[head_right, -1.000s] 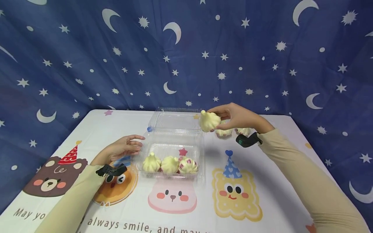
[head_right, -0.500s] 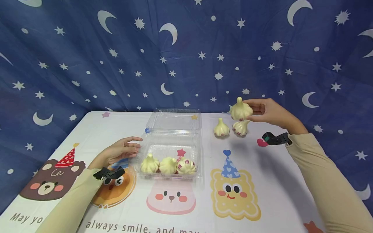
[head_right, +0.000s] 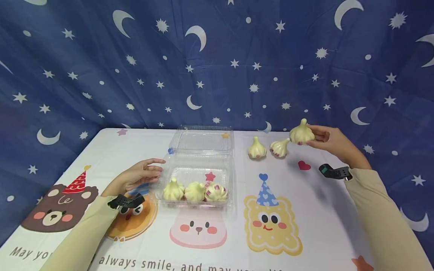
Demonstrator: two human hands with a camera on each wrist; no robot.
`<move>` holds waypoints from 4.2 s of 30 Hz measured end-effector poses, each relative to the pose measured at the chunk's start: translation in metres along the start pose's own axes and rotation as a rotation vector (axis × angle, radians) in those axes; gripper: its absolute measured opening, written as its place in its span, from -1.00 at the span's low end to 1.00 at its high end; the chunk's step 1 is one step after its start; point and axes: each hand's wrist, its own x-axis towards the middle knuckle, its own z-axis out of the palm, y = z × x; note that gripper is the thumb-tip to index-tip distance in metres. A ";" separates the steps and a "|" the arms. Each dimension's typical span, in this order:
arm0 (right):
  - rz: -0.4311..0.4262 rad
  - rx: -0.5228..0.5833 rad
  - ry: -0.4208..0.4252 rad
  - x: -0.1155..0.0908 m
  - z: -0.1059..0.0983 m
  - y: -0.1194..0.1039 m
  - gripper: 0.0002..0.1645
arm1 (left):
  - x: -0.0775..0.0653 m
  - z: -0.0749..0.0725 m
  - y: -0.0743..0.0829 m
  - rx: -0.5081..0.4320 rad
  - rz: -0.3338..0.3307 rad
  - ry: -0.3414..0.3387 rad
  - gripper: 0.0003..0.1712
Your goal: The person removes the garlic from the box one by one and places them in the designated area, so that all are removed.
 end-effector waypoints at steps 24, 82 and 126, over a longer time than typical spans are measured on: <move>0.144 0.128 0.027 -0.015 0.038 0.089 -0.13 | -0.001 0.000 0.002 -0.040 0.004 -0.008 -0.32; 0.276 0.088 -0.060 -0.006 0.051 0.099 0.09 | 0.000 0.001 -0.001 -0.051 -0.008 -0.007 -0.32; -0.305 0.126 -0.279 0.012 0.010 -0.054 -0.28 | 0.001 -0.002 -0.002 -0.058 0.004 -0.020 -0.30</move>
